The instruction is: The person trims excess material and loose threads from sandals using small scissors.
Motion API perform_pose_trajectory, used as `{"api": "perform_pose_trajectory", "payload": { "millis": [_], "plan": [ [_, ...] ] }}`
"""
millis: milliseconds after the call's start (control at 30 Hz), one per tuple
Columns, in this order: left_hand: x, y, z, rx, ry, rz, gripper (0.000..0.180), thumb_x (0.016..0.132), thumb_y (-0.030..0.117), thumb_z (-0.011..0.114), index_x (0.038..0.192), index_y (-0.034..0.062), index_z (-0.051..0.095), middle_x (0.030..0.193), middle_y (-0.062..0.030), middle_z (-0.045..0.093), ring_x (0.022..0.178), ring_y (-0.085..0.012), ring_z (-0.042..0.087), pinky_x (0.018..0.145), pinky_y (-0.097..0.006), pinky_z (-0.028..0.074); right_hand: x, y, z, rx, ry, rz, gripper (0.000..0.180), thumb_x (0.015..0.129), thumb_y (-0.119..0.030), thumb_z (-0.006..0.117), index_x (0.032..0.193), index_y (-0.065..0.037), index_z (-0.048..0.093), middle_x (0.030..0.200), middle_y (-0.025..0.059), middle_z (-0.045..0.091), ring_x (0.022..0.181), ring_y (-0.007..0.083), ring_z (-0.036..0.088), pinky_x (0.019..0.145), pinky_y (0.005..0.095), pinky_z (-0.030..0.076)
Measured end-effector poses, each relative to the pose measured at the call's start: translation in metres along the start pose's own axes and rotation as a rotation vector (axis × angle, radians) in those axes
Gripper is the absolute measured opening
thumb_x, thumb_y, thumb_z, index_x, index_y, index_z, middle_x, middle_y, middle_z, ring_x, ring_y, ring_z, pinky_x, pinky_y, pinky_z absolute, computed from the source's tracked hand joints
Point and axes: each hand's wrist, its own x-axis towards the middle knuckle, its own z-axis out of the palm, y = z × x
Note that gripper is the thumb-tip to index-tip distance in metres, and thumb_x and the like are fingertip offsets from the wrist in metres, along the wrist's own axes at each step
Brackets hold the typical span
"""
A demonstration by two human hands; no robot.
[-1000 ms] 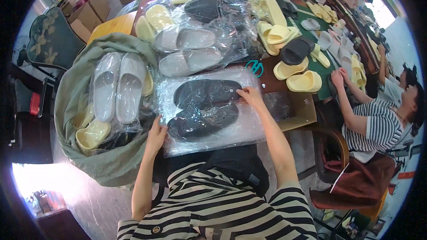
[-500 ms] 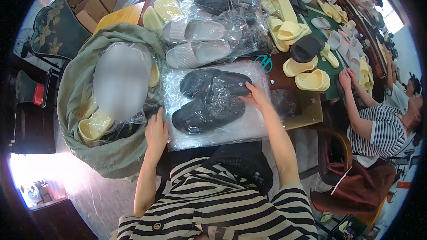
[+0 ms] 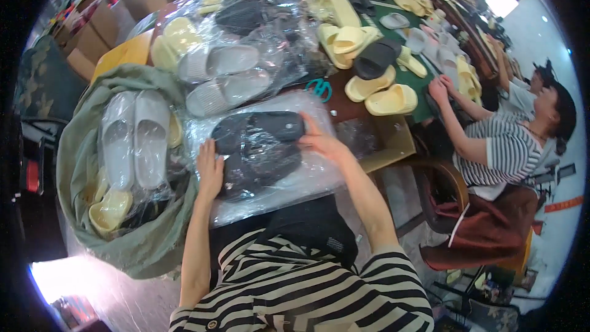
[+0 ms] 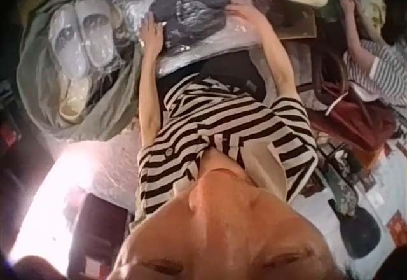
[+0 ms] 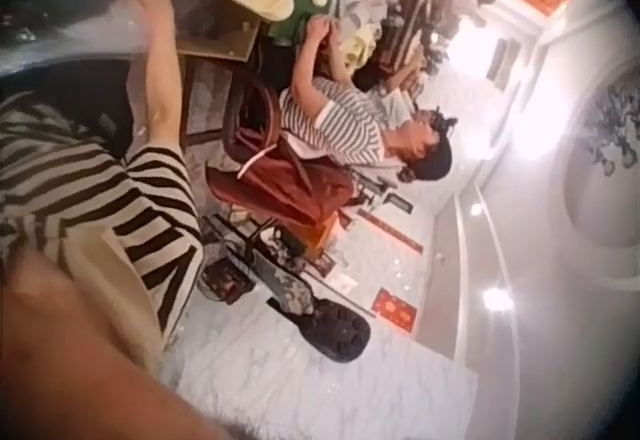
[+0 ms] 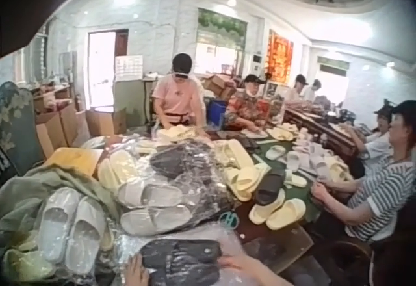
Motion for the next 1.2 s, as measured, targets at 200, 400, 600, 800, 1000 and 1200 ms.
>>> {"api": "perform_pose_trajectory", "payload": {
  "millis": [200,400,600,800,1000,1200],
  "plan": [
    [-0.003,-0.013,0.005,-0.011,-0.030,-0.026,0.059,0.101,0.026,0.044,0.155,0.0073,0.027,0.162,-0.0164,0.023,0.150,-0.0377,0.016,0.120,-0.054,0.011,0.008,0.001,0.018,-0.201,-0.082,-0.139,0.093,0.089,-0.016,0.070,0.156,-0.039,0.011,0.140,0.0067,0.049,0.119,0.0198,0.052,0.088,0.0390,0.047],
    [-0.002,-0.012,0.002,-0.047,-0.061,-0.049,0.057,0.104,0.031,0.037,0.157,0.0124,0.025,0.164,-0.0141,0.018,0.152,-0.0351,0.012,0.120,-0.052,0.007,0.000,-0.012,0.013,0.045,-0.098,0.079,0.081,0.096,-0.023,0.064,0.157,-0.035,0.013,0.146,0.0047,0.044,0.118,0.0192,0.052,0.084,0.0360,0.049],
    [-0.001,-0.006,0.002,-0.023,-0.054,-0.054,0.056,0.105,0.033,0.034,0.157,0.0139,0.024,0.164,-0.0145,0.017,0.152,-0.0339,0.011,0.121,-0.051,0.005,-0.015,-0.018,0.034,-0.149,-0.109,-0.040,0.086,0.093,-0.010,0.059,0.159,-0.037,0.010,0.147,0.0058,0.046,0.120,0.0192,0.055,0.089,0.0358,0.052],
    [-0.002,-0.007,0.000,-0.067,-0.068,-0.079,0.056,0.106,0.033,0.032,0.157,0.0131,0.024,0.164,-0.0153,0.016,0.152,-0.0338,0.010,0.121,-0.051,0.004,-0.014,-0.020,0.031,0.112,-0.158,0.018,0.098,0.087,-0.003,0.066,0.159,-0.035,0.008,0.150,0.0075,0.041,0.129,0.0242,0.048,0.097,0.0385,0.050],
    [-0.001,-0.005,0.002,-0.031,-0.070,-0.085,0.056,0.106,0.033,0.032,0.157,0.0124,0.024,0.164,-0.0153,0.015,0.152,-0.0341,0.009,0.121,-0.052,0.003,-0.003,-0.006,0.045,-0.186,0.006,-0.136,0.095,0.084,-0.001,0.070,0.158,-0.027,0.016,0.152,0.0081,0.037,0.133,0.0236,0.043,0.106,0.0374,0.041],
    [-0.005,-0.018,0.008,0.077,-0.139,-0.072,0.057,0.105,0.032,0.034,0.157,0.0125,0.024,0.165,-0.0146,0.009,0.153,-0.0340,0.003,0.121,-0.052,0.000,-0.026,-0.025,0.035,-0.450,0.143,-0.437,0.089,0.084,-0.004,0.071,0.157,-0.016,0.022,0.152,0.0106,0.035,0.135,0.0232,0.041,0.111,0.0372,0.035]
  ]
}}
